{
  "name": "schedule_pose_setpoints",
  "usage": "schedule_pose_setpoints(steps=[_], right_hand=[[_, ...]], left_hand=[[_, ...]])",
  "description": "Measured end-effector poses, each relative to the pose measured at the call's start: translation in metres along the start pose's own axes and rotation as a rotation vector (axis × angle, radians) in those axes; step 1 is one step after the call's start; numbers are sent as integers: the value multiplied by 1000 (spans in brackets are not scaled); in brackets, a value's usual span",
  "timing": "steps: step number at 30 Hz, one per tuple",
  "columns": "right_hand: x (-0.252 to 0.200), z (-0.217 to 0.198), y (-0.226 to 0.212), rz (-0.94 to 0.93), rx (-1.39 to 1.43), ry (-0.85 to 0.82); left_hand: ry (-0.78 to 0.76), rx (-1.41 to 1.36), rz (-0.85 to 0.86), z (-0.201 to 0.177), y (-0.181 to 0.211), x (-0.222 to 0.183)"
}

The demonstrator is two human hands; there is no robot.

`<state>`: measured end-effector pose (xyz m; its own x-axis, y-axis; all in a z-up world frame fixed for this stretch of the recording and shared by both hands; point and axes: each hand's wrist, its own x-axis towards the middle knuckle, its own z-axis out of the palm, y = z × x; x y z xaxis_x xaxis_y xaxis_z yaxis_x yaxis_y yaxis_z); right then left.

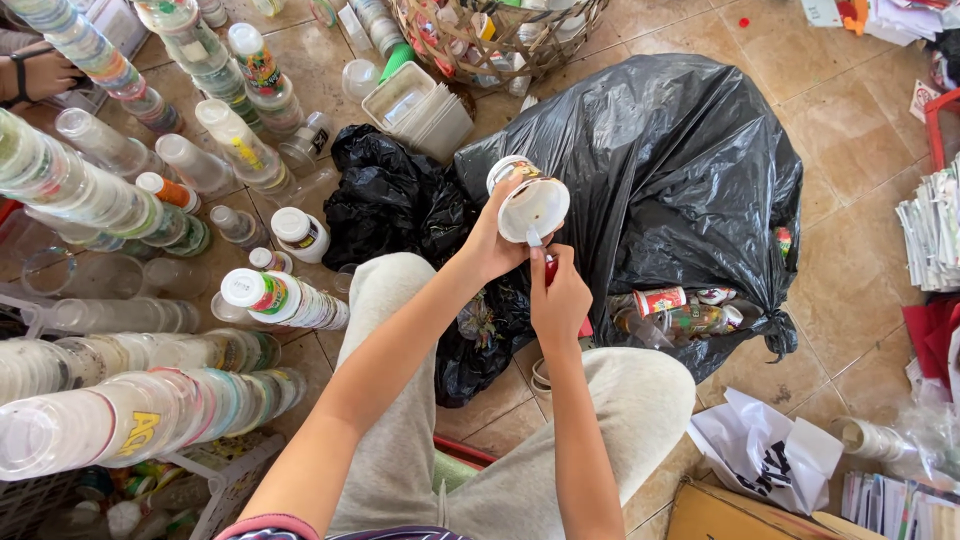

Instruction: The person sits on a low stool and uses a red utility knife to cut the plastic lids and labels off several small plastic containers. They hold each container in their left hand and cut around the rim with the knife in their right hand, then place the modified containers on the floor.

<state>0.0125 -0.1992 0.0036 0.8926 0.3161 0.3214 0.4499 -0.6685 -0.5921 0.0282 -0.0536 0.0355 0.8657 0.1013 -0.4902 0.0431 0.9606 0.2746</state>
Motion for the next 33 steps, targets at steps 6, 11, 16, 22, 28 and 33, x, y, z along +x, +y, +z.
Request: schedule_pose_setpoints(steps=[6, 11, 16, 22, 28, 33], right_hand=[[2, -19, -4, -7, -13, 12], [-5, -11, -3, -91, -88, -24], [-9, -1, -1, -118, -49, -47], [-1, -9, -1, -142, -88, -55], [9, -26, 7, -23, 86, -42], [11, -23, 31, 117, 491, -7]], left_hand=[[-89, -18, 14, 14, 5, -12], [-154, 49, 51, 0, -1, 5], [-120, 14, 119, 12, -2, -12], [-122, -18, 119, 12, -7, -9], [-87, -25, 27, 14, -2, -16], [-58, 53, -16, 3, -12, 0]])
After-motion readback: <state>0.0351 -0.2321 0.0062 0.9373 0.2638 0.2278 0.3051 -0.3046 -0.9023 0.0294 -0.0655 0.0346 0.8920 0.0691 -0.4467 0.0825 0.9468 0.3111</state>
